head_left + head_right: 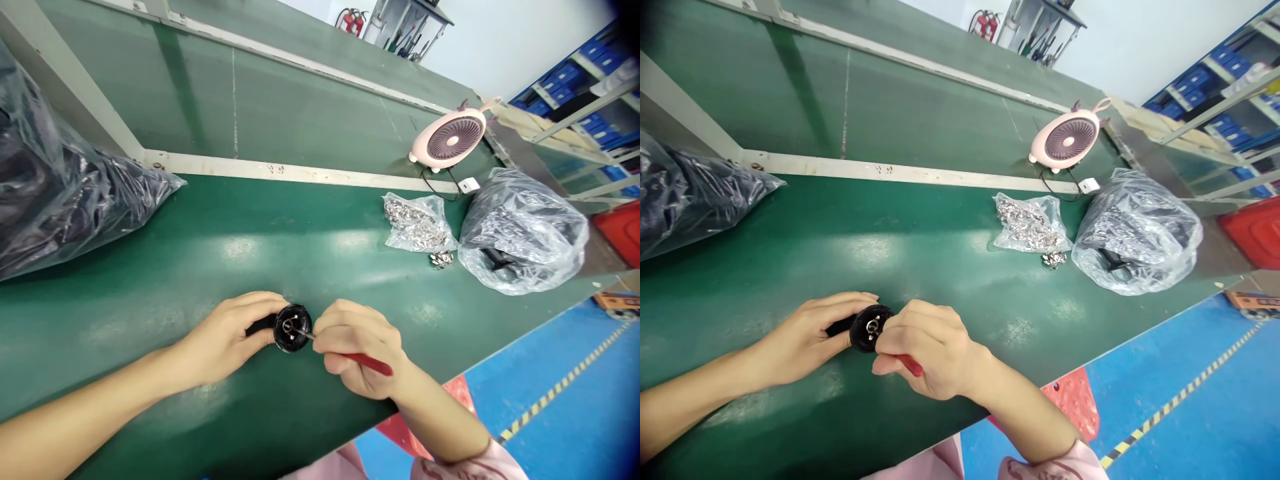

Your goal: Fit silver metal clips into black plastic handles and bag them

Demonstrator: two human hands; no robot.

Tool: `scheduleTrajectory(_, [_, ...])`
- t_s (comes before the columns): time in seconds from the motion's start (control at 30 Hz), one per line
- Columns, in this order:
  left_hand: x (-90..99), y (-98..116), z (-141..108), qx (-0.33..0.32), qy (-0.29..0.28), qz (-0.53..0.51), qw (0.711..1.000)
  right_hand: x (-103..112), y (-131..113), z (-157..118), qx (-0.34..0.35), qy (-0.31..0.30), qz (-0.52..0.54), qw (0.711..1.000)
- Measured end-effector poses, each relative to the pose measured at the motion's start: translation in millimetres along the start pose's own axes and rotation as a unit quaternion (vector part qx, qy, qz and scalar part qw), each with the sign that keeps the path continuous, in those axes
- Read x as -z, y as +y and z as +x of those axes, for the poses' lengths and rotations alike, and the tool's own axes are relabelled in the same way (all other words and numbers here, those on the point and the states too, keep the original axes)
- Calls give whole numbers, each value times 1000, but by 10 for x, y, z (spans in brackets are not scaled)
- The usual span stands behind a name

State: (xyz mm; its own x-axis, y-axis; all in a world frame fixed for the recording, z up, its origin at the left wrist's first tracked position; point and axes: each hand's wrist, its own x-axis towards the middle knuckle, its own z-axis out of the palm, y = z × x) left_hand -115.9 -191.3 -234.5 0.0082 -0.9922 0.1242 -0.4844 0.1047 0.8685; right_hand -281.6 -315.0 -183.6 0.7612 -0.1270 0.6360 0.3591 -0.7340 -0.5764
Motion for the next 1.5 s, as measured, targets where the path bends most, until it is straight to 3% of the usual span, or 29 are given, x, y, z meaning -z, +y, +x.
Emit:
scheduleTrajectory(0.53, [-18,-21,-11,-3,38,36,999,-111,74,18,-39,19,23,999])
scheduleTrajectory(0.63, [-15,0,5,-34,26,43,998,-163,102,-20,-46,-8,-15,999])
scheduleTrajectory(0.83, [1,9,24,-62,13,24,998,-162,129,-28,-71,2,-102,992])
scheduleTrajectory(1.33, [22,50,31,-51,0,-55,997,-208,96,-62,-76,8,-124,989])
scheduleTrajectory(1.5, [41,85,30,7,31,-75,997,-243,60,-61,-43,10,-156,987])
